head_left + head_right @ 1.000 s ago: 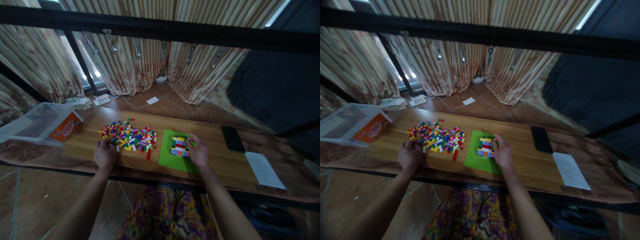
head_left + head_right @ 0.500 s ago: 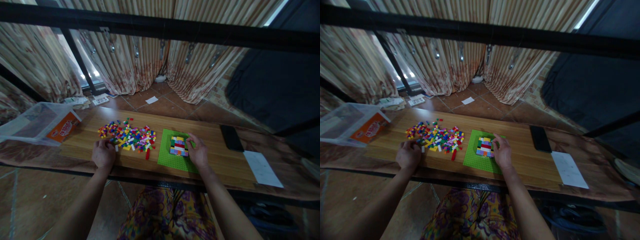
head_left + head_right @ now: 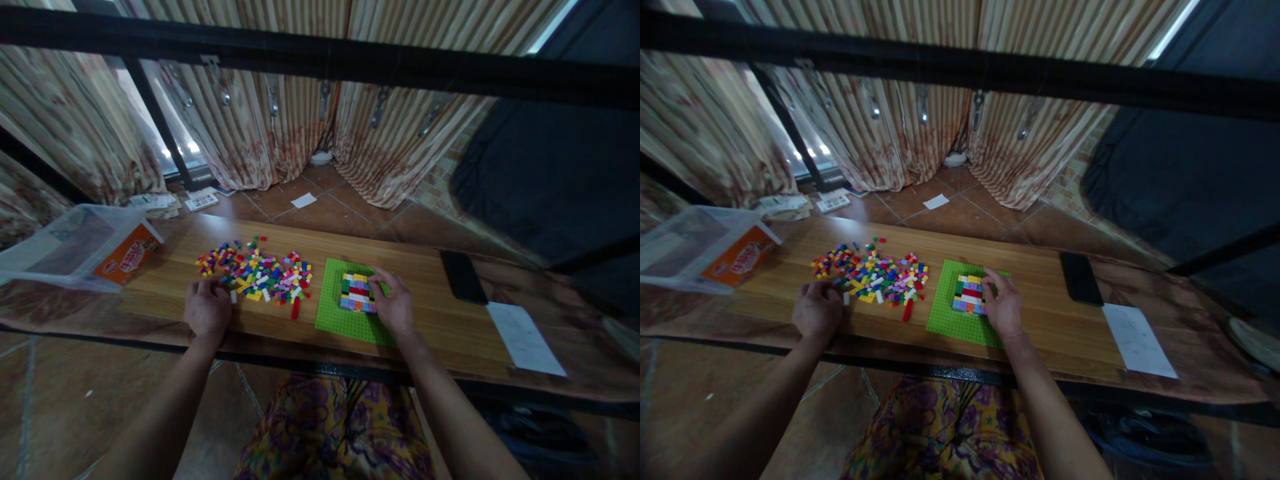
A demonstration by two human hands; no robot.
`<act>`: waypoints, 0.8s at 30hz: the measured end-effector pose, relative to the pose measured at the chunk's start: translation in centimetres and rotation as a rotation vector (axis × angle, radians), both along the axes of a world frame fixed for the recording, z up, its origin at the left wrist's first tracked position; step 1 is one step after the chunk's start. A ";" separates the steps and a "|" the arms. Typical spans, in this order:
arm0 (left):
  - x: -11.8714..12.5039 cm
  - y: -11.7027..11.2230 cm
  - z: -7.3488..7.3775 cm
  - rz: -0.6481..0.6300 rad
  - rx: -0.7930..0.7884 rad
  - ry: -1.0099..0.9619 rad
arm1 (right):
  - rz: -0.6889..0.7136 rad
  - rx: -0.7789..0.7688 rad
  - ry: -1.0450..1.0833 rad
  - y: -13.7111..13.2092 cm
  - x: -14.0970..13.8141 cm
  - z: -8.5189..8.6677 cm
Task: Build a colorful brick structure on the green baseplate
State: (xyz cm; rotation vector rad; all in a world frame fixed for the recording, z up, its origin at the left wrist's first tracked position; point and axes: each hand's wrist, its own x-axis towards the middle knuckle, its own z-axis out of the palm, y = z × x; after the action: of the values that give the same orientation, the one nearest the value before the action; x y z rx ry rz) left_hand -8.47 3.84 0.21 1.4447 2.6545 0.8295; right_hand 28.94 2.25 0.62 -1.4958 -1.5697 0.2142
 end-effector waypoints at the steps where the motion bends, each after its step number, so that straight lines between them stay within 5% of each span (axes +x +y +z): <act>1: 0.0 0.0 0.0 0.000 -0.001 0.002 | 0.005 0.004 -0.005 0.0 0.0 -0.1; 14: 0.0 0.0 0.1 -0.006 0.015 -0.005 | -0.021 0.009 0.123 -0.5 0.2 -0.9; 20: -0.1 0.0 -0.1 -0.014 0.019 0.005 | -0.211 0.141 0.403 -1.6 -0.3 0.0; 24: -0.1 0.0 -0.1 -0.006 0.010 0.000 | -0.185 0.128 0.400 -2.2 -1.9 1.0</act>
State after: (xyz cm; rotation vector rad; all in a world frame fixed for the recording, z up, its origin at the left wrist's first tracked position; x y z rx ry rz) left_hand -8.53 3.79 0.07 1.4540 2.6484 0.8436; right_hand 27.00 0.00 1.63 -1.3877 -1.1012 0.2809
